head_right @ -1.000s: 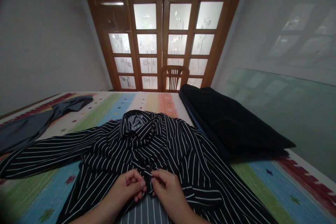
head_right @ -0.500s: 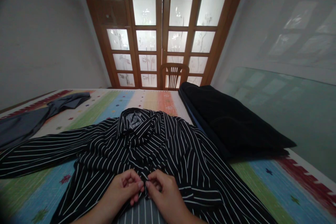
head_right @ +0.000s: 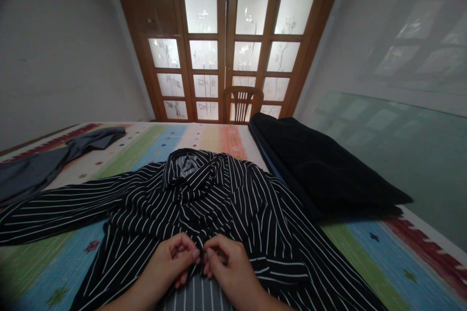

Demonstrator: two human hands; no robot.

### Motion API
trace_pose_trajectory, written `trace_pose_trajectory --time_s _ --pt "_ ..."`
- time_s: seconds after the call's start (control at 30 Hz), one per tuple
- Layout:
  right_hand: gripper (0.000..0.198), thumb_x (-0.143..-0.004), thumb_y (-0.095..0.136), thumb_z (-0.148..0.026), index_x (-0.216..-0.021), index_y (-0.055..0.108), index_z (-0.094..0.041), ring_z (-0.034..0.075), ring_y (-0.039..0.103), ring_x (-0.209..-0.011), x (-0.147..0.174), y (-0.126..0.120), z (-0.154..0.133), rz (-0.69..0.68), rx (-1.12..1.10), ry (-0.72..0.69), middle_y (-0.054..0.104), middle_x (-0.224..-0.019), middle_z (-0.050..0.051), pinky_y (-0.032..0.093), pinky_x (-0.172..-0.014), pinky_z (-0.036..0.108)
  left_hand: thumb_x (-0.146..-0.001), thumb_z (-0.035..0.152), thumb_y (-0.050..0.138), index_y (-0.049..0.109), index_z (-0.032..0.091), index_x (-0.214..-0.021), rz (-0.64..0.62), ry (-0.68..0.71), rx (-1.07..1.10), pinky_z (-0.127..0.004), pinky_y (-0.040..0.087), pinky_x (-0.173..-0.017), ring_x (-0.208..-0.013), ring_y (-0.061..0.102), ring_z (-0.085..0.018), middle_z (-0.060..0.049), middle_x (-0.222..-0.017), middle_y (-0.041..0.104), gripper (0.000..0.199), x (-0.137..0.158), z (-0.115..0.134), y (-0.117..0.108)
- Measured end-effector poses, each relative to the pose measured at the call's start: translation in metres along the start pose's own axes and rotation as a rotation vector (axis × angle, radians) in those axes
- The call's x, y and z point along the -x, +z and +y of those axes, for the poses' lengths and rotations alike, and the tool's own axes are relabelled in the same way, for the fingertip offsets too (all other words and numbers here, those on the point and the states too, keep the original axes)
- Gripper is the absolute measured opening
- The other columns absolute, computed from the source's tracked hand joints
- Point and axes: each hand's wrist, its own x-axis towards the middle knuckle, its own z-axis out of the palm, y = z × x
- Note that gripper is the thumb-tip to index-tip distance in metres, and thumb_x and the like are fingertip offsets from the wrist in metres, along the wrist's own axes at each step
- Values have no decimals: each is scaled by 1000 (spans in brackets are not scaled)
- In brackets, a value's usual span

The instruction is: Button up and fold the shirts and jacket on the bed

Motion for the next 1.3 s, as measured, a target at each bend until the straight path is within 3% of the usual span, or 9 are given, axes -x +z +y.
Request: trace_pose_trajectory --time_s 0.2,0.53,0.9,1.3 --pt "14 -71 49 -28 -69 50 -15 7 50 -46 -3 -1 1 -53 -68 63 52 -53 -3 42 -46 18 -53 42 60 48 14 -59 -78 -16 30 -16 22 -29 -28 34 -2 4 -47 52 31 0 1 -2" --pt "6 -71 49 -21 -72 50 -15 7 51 -47 -3 -1 2 -63 -44 65 52 -55 -4 41 -46 18 -57 38 59 51 13 -59 -120 17 66 -17 13 -30 -28 26 0 5 -44 50 26 -2 -1 -5" --pt "6 -71 49 -15 -73 54 -18 8 51 -55 0 -6 2 -35 299 -103 55 -65 -2 42 -53 19 -60 36 55 52 13 -59 -155 -23 44 -17 11 -30 -26 26 0 5 -42 50 23 0 3 -6" --pt "11 -69 46 -12 -76 53 -17 9 50 -56 2 -4 -2 -14 447 -178 53 -65 -1 41 -52 19 -61 32 52 49 14 -60 -107 -12 -4 -16 14 -29 -25 27 -1 5 -41 52 18 -2 -1 -3"
